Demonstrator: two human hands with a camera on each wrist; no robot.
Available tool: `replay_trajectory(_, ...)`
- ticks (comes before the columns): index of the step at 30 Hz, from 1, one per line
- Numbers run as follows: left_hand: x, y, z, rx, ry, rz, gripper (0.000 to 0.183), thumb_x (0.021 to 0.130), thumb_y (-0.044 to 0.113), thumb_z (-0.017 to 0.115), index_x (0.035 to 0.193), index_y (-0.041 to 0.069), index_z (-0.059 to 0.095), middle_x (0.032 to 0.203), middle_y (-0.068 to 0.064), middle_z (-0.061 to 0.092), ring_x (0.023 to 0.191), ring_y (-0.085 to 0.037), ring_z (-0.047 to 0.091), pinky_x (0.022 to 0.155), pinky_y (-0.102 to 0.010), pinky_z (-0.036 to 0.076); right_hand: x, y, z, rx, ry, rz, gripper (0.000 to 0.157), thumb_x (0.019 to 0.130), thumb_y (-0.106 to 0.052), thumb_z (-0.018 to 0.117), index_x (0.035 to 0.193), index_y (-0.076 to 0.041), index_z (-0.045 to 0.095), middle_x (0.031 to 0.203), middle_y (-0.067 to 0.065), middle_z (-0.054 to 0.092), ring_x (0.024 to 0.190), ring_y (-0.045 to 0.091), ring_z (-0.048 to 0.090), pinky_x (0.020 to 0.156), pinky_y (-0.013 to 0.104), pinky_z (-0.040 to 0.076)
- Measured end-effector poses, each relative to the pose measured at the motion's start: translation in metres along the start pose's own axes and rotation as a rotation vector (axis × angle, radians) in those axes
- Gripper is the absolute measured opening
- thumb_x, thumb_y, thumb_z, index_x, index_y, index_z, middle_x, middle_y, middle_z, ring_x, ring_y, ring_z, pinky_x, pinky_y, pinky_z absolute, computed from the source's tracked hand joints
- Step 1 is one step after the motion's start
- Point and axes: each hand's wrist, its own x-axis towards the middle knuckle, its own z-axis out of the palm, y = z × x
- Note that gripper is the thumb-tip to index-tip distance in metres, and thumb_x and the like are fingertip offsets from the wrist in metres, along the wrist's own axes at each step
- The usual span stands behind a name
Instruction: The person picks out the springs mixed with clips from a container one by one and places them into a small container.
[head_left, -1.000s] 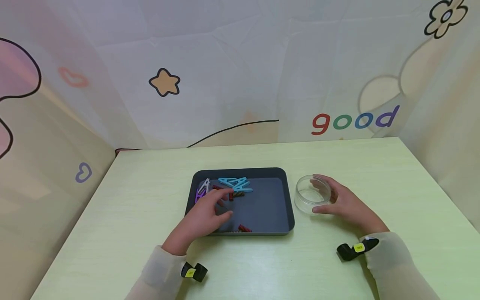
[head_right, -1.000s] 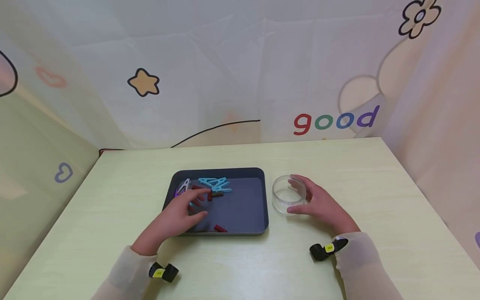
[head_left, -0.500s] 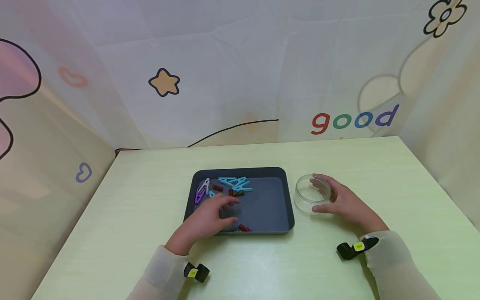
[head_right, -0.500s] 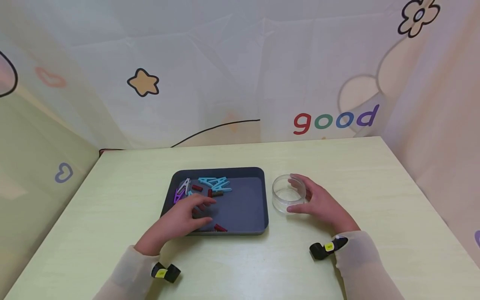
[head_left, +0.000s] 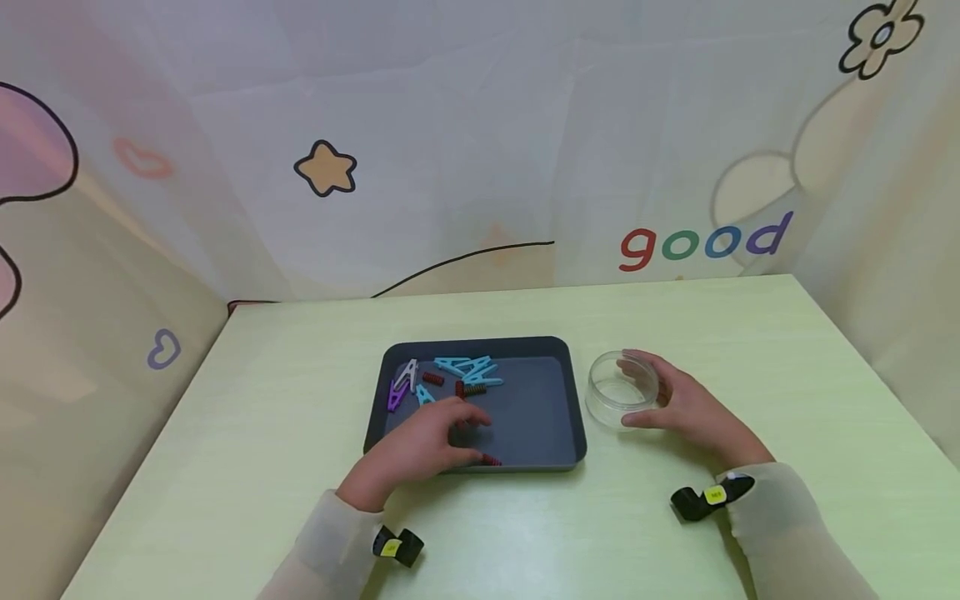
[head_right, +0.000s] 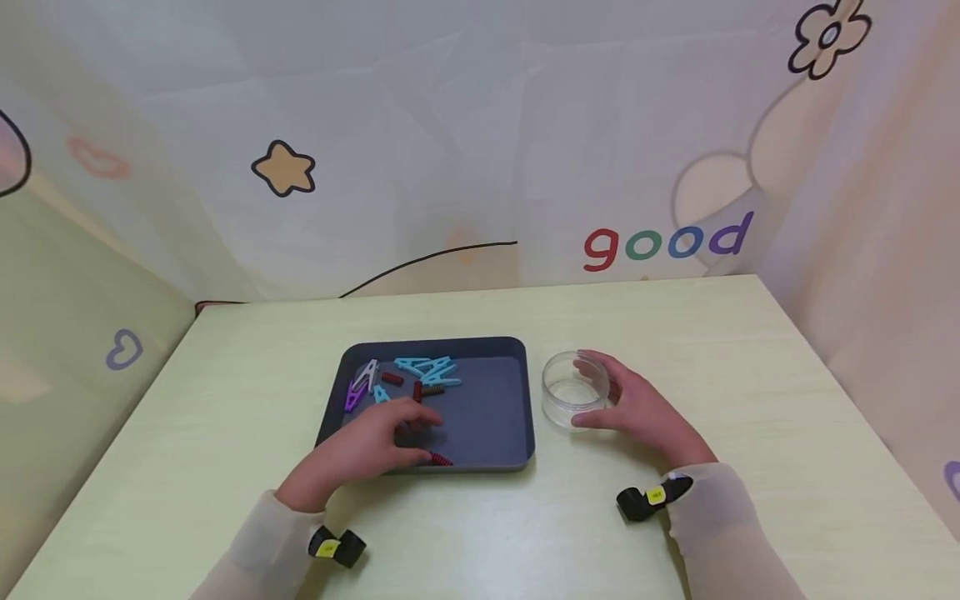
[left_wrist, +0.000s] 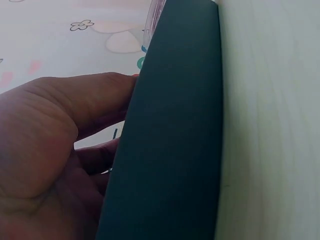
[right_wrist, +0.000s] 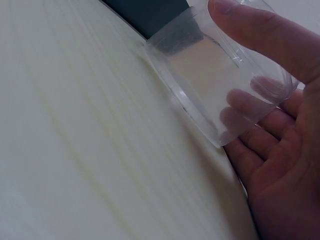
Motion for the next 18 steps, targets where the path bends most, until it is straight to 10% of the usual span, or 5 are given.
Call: replay_trajectory(18, 0.022, 0.015, -0.006, 0.159, -0.218, 0.116, 0.028, 0.085, 0.016, 0.073, 0.113, 0.019, 0.071, 0.113, 0.008, 0.067, 0.103, -0.008, 0.06, 0.089, -0.025, 0.05, 0.0, 0.003, 0.002, 0.009, 0.023, -0.013, 0.092, 0.074, -0.037, 0.083, 0.149, -0.026, 0.031, 0.153, 0.006, 0.041, 0.143, 0.033, 0.033, 0.113, 0.055, 0.03)
